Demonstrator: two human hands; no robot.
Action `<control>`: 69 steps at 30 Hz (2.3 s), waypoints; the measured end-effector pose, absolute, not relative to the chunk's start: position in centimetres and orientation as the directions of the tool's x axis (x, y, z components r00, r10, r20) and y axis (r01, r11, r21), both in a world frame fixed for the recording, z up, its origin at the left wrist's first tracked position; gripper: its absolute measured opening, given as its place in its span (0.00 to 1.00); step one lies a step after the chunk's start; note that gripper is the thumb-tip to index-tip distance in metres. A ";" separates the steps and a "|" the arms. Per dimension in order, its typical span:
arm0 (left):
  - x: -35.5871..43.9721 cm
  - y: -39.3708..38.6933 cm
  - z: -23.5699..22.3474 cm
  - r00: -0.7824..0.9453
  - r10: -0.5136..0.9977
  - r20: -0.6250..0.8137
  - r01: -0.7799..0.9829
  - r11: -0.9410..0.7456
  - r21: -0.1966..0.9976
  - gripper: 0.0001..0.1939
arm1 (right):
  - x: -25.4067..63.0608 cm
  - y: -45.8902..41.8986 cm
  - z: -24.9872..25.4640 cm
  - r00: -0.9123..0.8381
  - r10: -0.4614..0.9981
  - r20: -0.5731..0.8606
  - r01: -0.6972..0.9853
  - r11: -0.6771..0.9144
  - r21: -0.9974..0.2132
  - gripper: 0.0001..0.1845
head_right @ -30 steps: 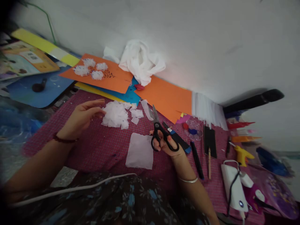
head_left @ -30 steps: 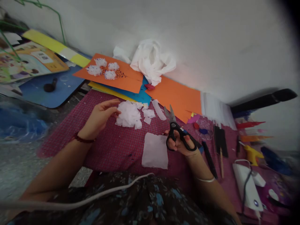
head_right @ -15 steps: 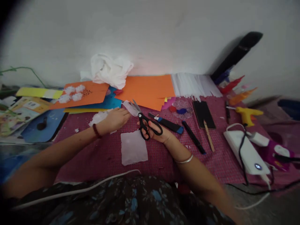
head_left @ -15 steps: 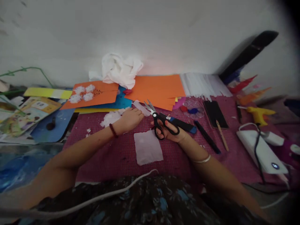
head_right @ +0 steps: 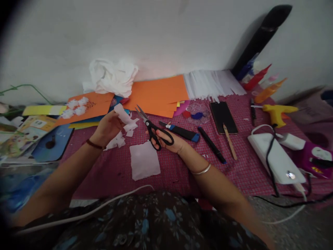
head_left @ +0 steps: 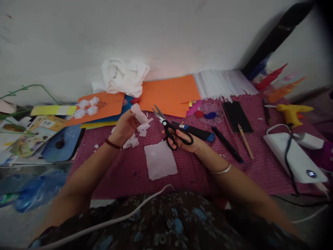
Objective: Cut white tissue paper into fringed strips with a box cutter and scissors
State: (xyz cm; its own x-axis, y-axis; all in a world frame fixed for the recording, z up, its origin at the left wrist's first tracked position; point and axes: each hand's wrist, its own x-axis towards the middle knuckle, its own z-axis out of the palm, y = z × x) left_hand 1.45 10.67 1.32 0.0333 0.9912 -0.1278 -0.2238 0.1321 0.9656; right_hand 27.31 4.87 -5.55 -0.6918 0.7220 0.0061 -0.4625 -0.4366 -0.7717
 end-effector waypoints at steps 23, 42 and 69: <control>-8.6 3.2 0.3 0.376 0.871 -0.315 -0.063 0.363 0.930 0.10 | 23.3 7.3 2.3 -0.918 0.331 -0.219 0.326 0.314 -0.892 0.33; -7.3 1.6 -0.7 0.359 0.862 -0.357 0.063 0.359 0.931 0.10 | 24.0 8.2 -0.3 -0.914 0.282 -0.291 0.299 -0.016 -0.954 0.38; -7.9 1.8 -1.3 0.460 0.764 -0.452 -0.296 0.612 0.733 0.13 | 24.7 7.6 -1.3 -0.889 0.335 -0.313 0.312 -0.059 -0.948 0.38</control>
State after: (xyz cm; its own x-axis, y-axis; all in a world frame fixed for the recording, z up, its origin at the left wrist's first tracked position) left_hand -7.90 1.81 -1.27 0.4601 0.7640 -0.4523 -0.2961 0.6123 0.7331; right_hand 24.74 7.64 -1.33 -0.8889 0.3347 -0.3128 0.3116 -0.0588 -0.9484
